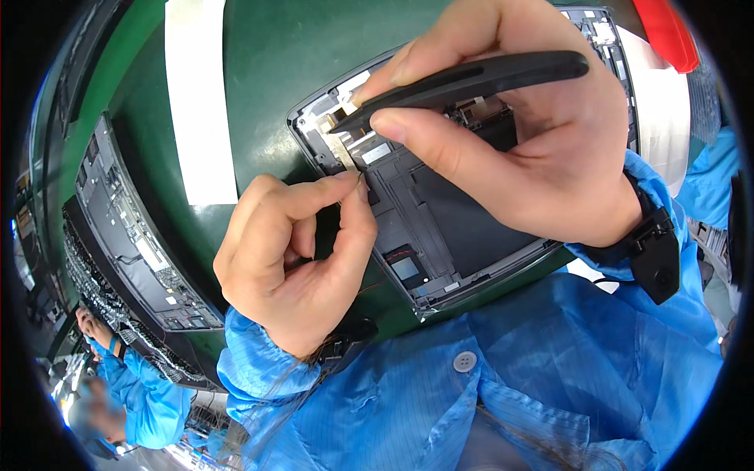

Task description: Assembling components into an electronic device chassis using tweezers and manual manipulation.

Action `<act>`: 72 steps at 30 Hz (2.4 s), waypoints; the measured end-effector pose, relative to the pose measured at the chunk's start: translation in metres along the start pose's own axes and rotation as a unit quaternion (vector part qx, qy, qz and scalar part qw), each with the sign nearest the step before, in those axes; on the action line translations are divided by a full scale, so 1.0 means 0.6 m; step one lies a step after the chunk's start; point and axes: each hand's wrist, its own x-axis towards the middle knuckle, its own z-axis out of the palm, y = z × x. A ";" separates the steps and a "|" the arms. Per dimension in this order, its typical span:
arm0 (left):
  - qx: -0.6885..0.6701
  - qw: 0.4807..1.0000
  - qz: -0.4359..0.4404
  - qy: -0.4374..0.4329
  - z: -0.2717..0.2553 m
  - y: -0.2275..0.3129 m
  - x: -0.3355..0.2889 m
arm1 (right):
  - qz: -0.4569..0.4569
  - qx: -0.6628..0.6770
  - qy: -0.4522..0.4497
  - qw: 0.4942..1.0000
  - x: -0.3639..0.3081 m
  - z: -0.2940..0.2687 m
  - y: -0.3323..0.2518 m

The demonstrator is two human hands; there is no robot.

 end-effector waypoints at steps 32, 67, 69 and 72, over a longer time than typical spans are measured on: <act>-0.083 0.995 -0.027 0.040 0.001 -0.008 -0.012 | 0.147 -0.096 -0.057 0.983 -0.007 -0.008 -0.075; -0.058 0.996 0.003 0.074 0.003 0.005 -0.023 | 0.158 -0.545 0.332 0.754 -0.094 -0.457 0.037; -0.068 0.995 0.023 0.065 0.006 0.001 -0.019 | 0.103 -0.309 0.350 0.878 -0.081 -0.379 0.004; -0.095 0.994 0.020 0.047 0.008 0.003 -0.007 | 0.098 -0.062 0.245 0.962 -0.039 -0.231 -0.079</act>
